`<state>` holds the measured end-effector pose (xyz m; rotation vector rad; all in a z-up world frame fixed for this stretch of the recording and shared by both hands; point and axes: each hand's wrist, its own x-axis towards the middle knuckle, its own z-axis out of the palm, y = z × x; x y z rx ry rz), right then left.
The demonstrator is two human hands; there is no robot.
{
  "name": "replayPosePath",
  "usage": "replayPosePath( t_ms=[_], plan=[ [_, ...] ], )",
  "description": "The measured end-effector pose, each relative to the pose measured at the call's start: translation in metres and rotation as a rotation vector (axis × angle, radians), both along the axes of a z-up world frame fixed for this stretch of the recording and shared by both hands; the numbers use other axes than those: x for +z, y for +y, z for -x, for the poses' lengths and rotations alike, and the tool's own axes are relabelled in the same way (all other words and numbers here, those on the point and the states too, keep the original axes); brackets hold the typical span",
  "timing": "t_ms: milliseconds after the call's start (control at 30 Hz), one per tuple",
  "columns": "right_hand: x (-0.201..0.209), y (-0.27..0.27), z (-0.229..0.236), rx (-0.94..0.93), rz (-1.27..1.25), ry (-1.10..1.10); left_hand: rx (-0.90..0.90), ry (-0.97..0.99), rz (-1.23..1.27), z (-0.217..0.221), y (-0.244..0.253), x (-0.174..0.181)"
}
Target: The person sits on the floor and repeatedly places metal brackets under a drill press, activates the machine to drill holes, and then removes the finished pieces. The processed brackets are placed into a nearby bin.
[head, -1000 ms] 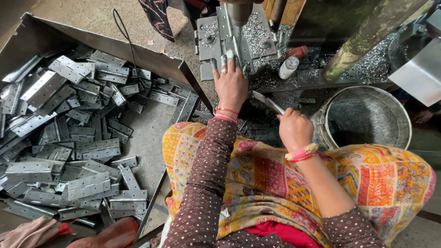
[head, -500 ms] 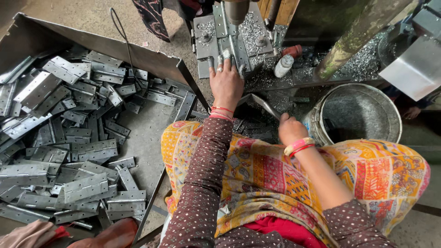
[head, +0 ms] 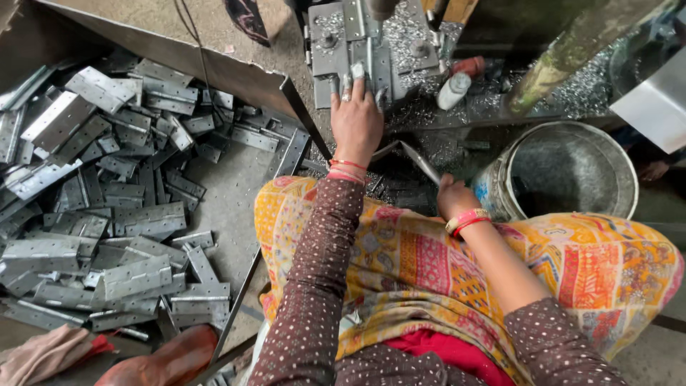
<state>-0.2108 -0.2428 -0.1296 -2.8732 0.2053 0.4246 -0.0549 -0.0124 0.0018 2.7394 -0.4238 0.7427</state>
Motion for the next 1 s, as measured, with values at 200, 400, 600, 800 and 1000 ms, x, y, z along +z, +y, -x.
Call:
replayPosePath(
  t_ms=[200,400,600,800,1000],
  plan=[
    [0.079,0.008,-0.023,-0.017,0.08,-0.094,0.064,-0.014,-0.161,-0.02,-0.01,-0.004],
    [0.071,0.008,-0.022,-0.011,0.069,-0.043,0.099,0.188,-0.148,-0.051,-0.021,-0.011],
    [0.025,0.007,0.003,0.096,0.051,-0.016,0.04,0.255,-0.068,-0.024,-0.008,-0.011],
    [0.096,0.008,-0.026,0.061,0.084,-0.087,0.045,0.016,-0.122,-0.053,-0.021,-0.007],
    [0.059,0.011,-0.018,0.023,0.007,0.203,0.053,0.169,-0.109,-0.08,-0.026,-0.017]
  ],
)
